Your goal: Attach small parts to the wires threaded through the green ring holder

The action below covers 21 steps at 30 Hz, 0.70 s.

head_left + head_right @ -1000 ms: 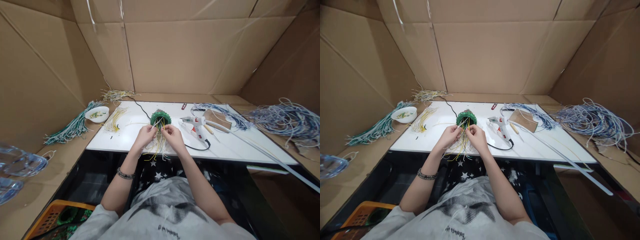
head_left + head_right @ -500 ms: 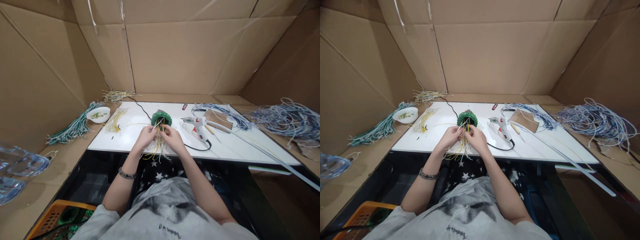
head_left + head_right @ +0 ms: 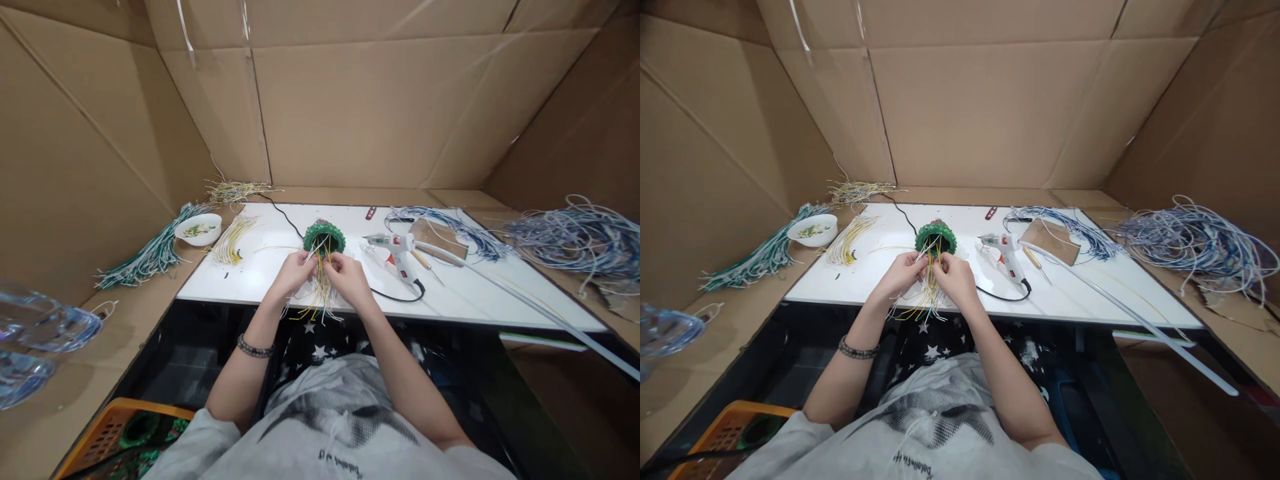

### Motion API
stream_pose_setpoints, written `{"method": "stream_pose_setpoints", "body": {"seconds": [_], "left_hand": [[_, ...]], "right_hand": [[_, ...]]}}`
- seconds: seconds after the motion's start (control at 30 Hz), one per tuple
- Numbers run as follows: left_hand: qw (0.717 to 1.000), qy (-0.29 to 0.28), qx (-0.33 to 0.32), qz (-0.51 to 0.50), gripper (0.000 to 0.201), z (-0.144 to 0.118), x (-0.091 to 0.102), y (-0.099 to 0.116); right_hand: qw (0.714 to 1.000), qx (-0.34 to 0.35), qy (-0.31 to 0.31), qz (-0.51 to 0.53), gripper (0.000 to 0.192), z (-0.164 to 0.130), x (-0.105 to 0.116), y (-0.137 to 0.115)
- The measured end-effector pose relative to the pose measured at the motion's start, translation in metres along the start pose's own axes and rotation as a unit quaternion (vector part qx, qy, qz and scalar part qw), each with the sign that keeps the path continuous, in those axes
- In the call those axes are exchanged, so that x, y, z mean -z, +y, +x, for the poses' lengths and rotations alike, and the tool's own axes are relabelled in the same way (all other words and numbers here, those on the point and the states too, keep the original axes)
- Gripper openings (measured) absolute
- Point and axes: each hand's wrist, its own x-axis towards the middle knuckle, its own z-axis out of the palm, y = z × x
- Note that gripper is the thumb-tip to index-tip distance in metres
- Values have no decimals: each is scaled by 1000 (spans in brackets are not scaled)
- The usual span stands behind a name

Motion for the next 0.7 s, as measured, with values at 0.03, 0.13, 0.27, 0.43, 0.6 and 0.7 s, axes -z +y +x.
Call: {"method": "stream_pose_setpoints", "body": {"seconds": [0.03, 0.13, 0.27, 0.43, 0.6, 0.7], "left_hand": [[1000, -9, -6, -9, 29, 0, 0, 0], [999, -26, -17, -29, 24, 1, 0, -2], [999, -25, -22, -36, 14, 1, 0, -3], [999, -14, -29, -38, 14, -1, 1, 1], [999, 4, -34, -13, 16, -1, 1, -1], [999, 25, -35, 17, 14, -1, 1, -4]], "right_hand": [[1000, 1, 3, 1, 16, 0, 0, 0], [1000, 3, 13, 9, 16, 1, 0, 0], [999, 0, 30, 21, 16, 0, 0, 1], [998, -6, 52, 28, 16, -1, 0, 2], [998, -13, 51, 25, 10, 0, 0, 2], [999, -14, 39, 22, 11, 0, 0, 3]]}}
